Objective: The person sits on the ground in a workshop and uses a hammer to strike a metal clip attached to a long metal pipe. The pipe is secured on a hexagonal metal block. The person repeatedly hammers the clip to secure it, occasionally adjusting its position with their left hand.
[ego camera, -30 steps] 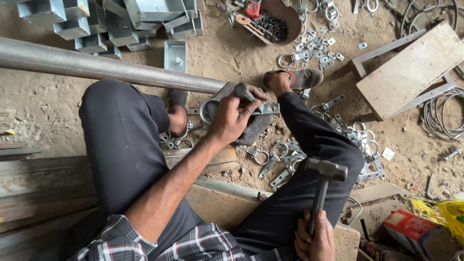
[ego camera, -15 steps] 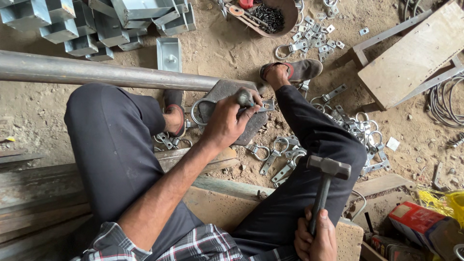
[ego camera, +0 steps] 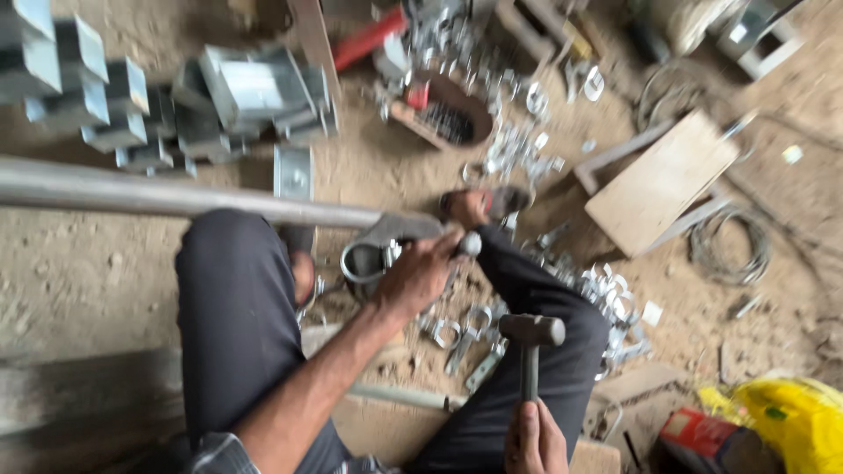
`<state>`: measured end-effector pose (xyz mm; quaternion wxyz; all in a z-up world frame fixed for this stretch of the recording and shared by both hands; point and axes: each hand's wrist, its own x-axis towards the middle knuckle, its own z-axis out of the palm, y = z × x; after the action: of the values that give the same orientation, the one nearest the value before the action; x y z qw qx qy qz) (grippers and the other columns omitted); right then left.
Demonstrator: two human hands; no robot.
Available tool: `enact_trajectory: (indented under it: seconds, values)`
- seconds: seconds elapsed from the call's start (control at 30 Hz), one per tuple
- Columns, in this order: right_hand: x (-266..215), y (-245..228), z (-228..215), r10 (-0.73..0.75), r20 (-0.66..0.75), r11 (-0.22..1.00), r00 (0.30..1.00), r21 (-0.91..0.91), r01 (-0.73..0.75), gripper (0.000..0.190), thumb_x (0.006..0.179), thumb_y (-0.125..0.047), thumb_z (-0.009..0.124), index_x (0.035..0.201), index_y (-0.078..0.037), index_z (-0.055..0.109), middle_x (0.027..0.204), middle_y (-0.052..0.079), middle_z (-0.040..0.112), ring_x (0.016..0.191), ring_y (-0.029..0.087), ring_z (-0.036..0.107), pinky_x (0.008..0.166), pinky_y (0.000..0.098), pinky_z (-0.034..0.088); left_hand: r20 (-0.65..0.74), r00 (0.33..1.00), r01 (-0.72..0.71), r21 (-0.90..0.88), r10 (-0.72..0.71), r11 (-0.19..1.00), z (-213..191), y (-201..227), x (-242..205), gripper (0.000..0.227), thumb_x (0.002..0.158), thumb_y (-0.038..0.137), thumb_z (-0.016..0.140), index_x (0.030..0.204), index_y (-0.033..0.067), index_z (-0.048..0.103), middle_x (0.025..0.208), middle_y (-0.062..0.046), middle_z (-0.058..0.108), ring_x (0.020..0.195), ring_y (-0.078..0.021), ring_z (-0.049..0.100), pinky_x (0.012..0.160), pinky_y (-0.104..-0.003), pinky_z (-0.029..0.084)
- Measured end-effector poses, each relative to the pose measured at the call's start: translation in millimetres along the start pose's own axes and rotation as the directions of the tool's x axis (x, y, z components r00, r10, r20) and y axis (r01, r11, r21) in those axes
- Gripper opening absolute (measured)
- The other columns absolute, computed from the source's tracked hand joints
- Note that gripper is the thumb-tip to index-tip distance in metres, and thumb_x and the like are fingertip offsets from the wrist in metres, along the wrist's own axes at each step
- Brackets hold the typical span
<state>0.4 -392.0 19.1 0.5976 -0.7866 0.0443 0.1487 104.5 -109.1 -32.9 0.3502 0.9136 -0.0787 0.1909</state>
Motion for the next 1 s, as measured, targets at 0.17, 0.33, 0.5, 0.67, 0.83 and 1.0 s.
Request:
enact_trajectory:
  seconds: [0.17,0.33,0.5,0.67,0.83,1.0]
  values:
    - [41,-70,-21,-0.290,0.057,0.943,0.955,-0.153,0.295,0.037,0.105,-0.037,0.046,0.096,-0.005,0.060,0.053,0.004,0.050,0.040,0.013,0.043,0.040,0.0310,0.034,0.105,0.982,0.162,-0.047,-0.156,0.986,-2,3,0,0.029,0.112,0.015,0.047,0.141,0.0091,0.049,0.070,-0.007,0.059,0.042,-0.0107,0.053,0.034,-0.024,0.047]
    - [48,-108,21,-0.138,0.074,0.814,0.988,-0.559,0.156,0.030,0.105,-0.032,0.049,0.107,-0.004,0.059,0.053,0.008,0.053,0.041,0.019,0.047,0.043,0.0386,0.037,0.063,0.988,0.145,-0.099,-0.139,0.984,0,3,1,0.038,0.106,0.010,0.042,0.143,0.0067,0.050,0.073,-0.011,0.062,0.040,-0.0117,0.056,0.032,-0.023,0.049]
    - [34,-80,40,-0.094,0.077,0.829,0.993,-0.546,0.121,0.029,0.104,-0.027,0.051,0.111,-0.001,0.061,0.053,0.012,0.057,0.042,0.023,0.053,0.047,0.0427,0.041,-0.016,0.996,0.087,-0.048,-0.088,0.995,-11,0,-1,0.026,0.111,0.024,0.049,0.129,0.0062,0.058,0.073,-0.010,0.066,0.049,-0.0155,0.060,0.037,-0.027,0.046]
    - [-6,36,9,-0.312,-0.030,0.919,0.950,-0.262,0.294,0.030,0.105,-0.022,0.051,0.109,0.005,0.064,0.074,0.017,0.065,0.053,0.020,0.061,0.048,0.0345,0.047,0.285,0.874,0.426,-0.060,-0.393,0.903,-21,-2,2,0.023,0.110,0.029,0.049,0.116,0.0129,0.065,0.081,-0.014,0.073,0.059,-0.0281,0.069,0.048,-0.036,0.057]
    - [-23,130,-34,-0.563,-0.213,0.804,0.799,-0.366,0.469,0.041,0.118,-0.034,0.042,0.113,0.006,0.050,0.073,0.019,0.053,0.059,0.021,0.052,0.053,0.0308,0.045,-0.208,0.917,0.215,-0.463,-0.342,0.860,-29,7,-9,0.021,0.109,0.021,0.051,0.111,0.0053,0.064,0.114,-0.014,0.076,0.094,-0.0199,0.076,0.074,-0.033,0.066]
    - [-24,100,-44,0.436,0.059,0.806,0.898,0.418,-0.419,0.051,0.100,-0.055,0.037,0.088,-0.008,0.049,0.043,0.001,0.027,0.029,0.012,0.020,0.027,0.0312,0.016,-0.279,0.890,0.191,-0.492,-0.362,0.849,-44,15,-8,0.015,0.112,0.015,0.051,0.116,0.0032,0.059,0.124,-0.015,0.075,0.097,-0.0184,0.074,0.077,-0.033,0.063]
